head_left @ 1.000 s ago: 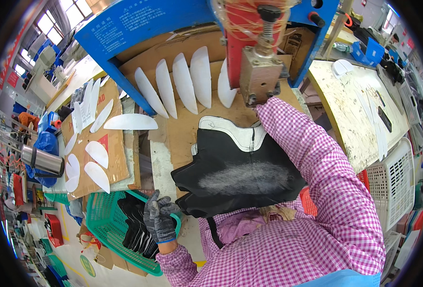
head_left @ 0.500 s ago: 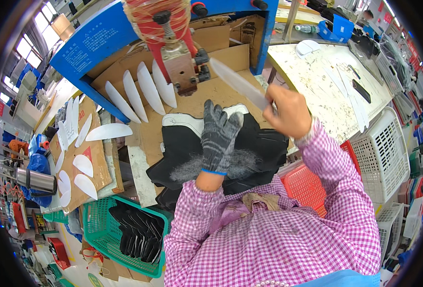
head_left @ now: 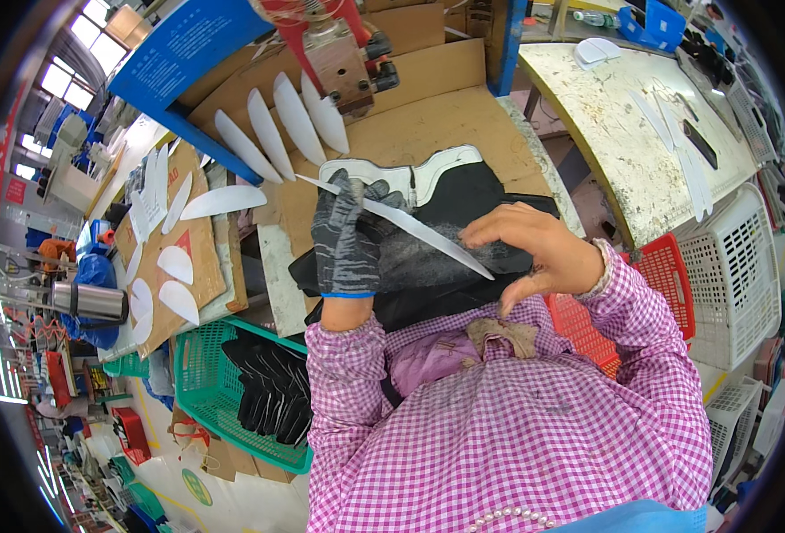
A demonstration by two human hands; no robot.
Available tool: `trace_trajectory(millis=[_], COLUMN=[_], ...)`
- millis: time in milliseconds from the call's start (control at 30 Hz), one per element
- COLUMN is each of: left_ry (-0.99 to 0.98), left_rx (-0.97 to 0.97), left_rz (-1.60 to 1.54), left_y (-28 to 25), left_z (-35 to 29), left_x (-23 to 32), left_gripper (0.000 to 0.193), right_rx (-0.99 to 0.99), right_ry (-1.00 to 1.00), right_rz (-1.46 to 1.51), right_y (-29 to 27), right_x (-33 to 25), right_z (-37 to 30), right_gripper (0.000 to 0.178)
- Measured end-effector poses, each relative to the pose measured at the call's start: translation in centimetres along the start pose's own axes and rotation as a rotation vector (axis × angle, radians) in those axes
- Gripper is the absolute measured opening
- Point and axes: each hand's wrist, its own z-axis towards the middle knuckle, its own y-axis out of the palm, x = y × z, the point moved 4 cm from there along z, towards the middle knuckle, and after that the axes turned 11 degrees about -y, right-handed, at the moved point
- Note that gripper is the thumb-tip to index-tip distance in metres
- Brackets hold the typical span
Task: The person repeatedly picks black fabric shoe uppers and white plastic inserts, aligns the inserts into the uppers, and places the assembled units into a green basket. The person works at a bench with a press machine and stacks of components.
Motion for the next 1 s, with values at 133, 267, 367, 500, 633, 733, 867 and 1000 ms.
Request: trace_trajectory(millis=[133,267,367,500,633,733,867,1000], left_ry=[0.029,-0.165,-0.352,-0.436,-0.373,-0.377,-0.479,-0.568], left_rx=[0.052,-0.111,-0.553,-0.686,-0.759,-0.518,-0.294,-0.289], left_rz=[0.041,0.040,0.350,0.659,0.374,0.172,0.074,-0.279], left_y=[-2.2,-3.4,-3.0,-3.2,-3.6,-5.7,-9.4,-10.3], left_z=[-0.3,-1.8,-4.3,-5.4,-5.9,-5.9,-6.8,-8.7], left_x=[1.1,1.5,1.4,-0.1,-0.5,-1.4,-3.8,-9.7], left_gripper=[0.048,0.056,0.078,0.084,0.076,0.082,0.067,0.048], right_rx=[-0.063,-0.052,-0.116,-0.391,-0.333,-0.124,0.276,0.764], right_ry=[-0.057,-0.133,-0.040,-0.012,0.087,0.157,0.389,0.653], right_rz=[-0.148,-0.185,-0.085,0.141,0.446,0.511,0.715,0.964], right_y=[1.5,0.5,-1.1,1.2,2.2,1.4,-0.9,0.7], right_x=[-0.7,-1.2,-0.1,0.8,1.0,2.3,6.4,10.9], right_z=[0.8,2.4,3.9,5.6,5.2,3.6,-1.4,-8.6], right_gripper=[0.044,0.032,0.078,0.111,0.112,0.107,0.092,0.078])
